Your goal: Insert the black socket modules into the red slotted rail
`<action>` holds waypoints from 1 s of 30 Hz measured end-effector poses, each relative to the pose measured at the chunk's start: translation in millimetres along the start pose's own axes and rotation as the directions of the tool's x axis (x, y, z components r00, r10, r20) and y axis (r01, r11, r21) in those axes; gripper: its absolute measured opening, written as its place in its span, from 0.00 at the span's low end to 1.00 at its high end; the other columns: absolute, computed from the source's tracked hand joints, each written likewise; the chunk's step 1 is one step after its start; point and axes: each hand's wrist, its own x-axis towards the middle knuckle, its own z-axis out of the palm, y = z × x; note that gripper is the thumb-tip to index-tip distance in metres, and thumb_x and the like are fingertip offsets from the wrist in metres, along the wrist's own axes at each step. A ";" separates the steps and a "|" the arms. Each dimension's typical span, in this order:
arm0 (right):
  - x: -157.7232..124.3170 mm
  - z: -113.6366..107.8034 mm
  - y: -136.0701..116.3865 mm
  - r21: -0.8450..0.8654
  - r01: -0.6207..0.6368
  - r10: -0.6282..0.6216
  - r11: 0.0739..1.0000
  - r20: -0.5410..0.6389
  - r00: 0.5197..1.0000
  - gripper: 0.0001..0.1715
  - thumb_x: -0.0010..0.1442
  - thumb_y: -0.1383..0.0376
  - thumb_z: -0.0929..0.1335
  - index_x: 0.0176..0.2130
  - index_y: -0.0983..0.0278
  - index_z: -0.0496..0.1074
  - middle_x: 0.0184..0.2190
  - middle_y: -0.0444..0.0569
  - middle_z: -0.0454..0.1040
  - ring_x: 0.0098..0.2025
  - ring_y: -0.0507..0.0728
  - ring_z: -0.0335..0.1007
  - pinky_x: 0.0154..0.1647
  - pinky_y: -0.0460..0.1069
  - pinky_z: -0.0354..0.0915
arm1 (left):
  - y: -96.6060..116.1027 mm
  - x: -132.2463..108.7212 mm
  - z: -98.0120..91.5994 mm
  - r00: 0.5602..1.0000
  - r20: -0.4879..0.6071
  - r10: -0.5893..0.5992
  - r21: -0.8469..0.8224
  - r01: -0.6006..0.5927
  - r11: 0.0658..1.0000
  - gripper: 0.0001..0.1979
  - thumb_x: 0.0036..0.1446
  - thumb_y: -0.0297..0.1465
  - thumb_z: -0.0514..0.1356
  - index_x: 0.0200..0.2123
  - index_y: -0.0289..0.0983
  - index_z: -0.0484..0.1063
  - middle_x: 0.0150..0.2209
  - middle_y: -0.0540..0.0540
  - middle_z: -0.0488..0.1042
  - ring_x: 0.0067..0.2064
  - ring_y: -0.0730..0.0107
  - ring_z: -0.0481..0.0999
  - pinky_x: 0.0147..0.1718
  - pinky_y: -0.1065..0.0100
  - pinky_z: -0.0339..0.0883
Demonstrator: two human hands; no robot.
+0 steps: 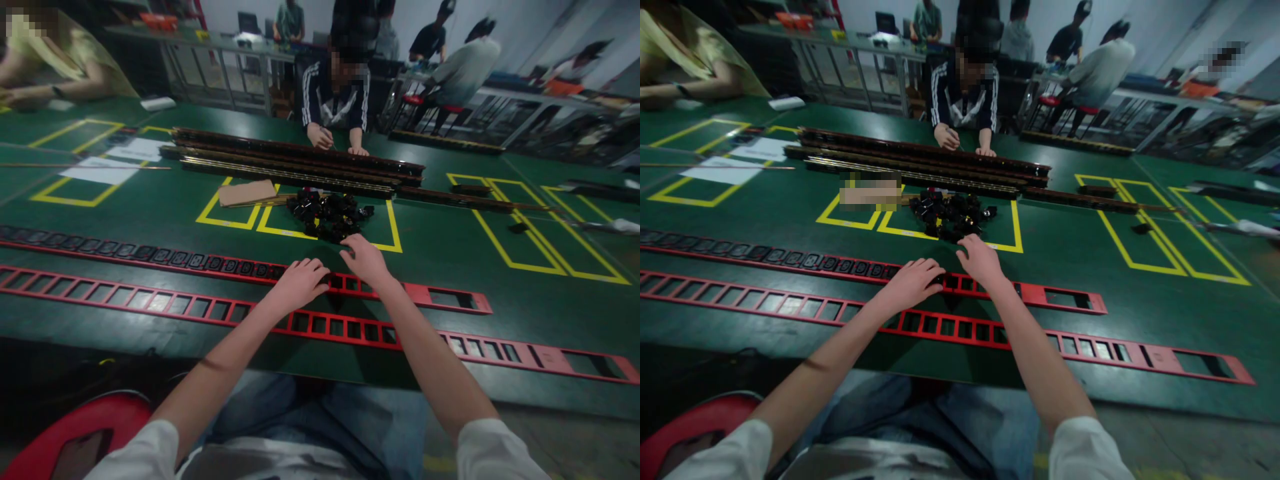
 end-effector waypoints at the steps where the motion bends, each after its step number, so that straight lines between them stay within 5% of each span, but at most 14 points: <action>1: 5.0 0.3 5.2 -0.045 -0.050 0.048 0.998 -0.048 0.998 0.19 0.67 0.65 0.66 0.56 0.63 0.74 0.56 0.57 0.73 0.50 0.64 0.74 0.47 0.58 0.72 | 0.6 2.2 2.7 1.000 0.000 0.001 -0.007 -0.001 1.000 0.15 0.68 0.37 0.59 0.55 0.41 0.72 0.52 0.43 0.74 0.53 0.55 0.73 0.49 0.55 0.68; 6: 10.7 14.6 22.1 -0.180 -0.171 0.160 0.969 -0.070 0.985 0.24 0.65 0.65 0.67 0.59 0.62 0.71 0.62 0.59 0.67 0.51 0.66 0.74 0.42 0.57 0.72 | 0.2 1.6 13.1 0.999 -0.040 -0.022 -0.049 0.020 0.999 0.13 0.68 0.36 0.59 0.54 0.40 0.71 0.52 0.44 0.75 0.53 0.57 0.73 0.50 0.56 0.69; 11: 4.1 23.3 26.2 -0.153 -0.183 0.171 0.971 -0.087 0.981 0.14 0.64 0.64 0.67 0.50 0.61 0.73 0.50 0.55 0.72 0.44 0.62 0.73 0.37 0.54 0.70 | 2.0 -2.8 11.4 0.998 -0.058 -0.025 -0.069 0.021 0.997 0.14 0.68 0.35 0.59 0.55 0.41 0.71 0.53 0.44 0.75 0.53 0.57 0.73 0.51 0.55 0.68; 15: 3.6 23.4 26.7 -0.131 -0.201 0.192 0.971 -0.077 0.978 0.16 0.63 0.61 0.69 0.51 0.60 0.71 0.49 0.53 0.71 0.42 0.61 0.72 0.35 0.53 0.69 | 2.1 -2.8 10.2 0.998 -0.059 -0.031 -0.080 0.026 0.996 0.14 0.68 0.35 0.59 0.56 0.42 0.71 0.53 0.44 0.75 0.54 0.57 0.73 0.52 0.56 0.67; 23: 2.2 24.5 29.9 -0.053 -0.172 0.171 0.984 -0.026 0.985 0.27 0.63 0.60 0.70 0.60 0.59 0.71 0.51 0.55 0.70 0.46 0.63 0.73 0.44 0.57 0.72 | 0.8 -3.4 12.5 0.997 -0.068 -0.023 -0.074 0.018 0.997 0.15 0.68 0.34 0.59 0.56 0.40 0.70 0.53 0.45 0.75 0.53 0.57 0.73 0.50 0.56 0.67; 30: 2.8 27.0 36.8 0.171 -0.066 0.075 0.983 -0.046 0.996 0.20 0.64 0.68 0.64 0.54 0.62 0.74 0.49 0.54 0.68 0.49 0.61 0.71 0.56 0.59 0.69 | -0.2 -2.2 14.5 0.997 -0.067 -0.040 -0.070 0.036 0.997 0.14 0.68 0.34 0.59 0.55 0.41 0.71 0.54 0.45 0.75 0.54 0.57 0.74 0.50 0.55 0.67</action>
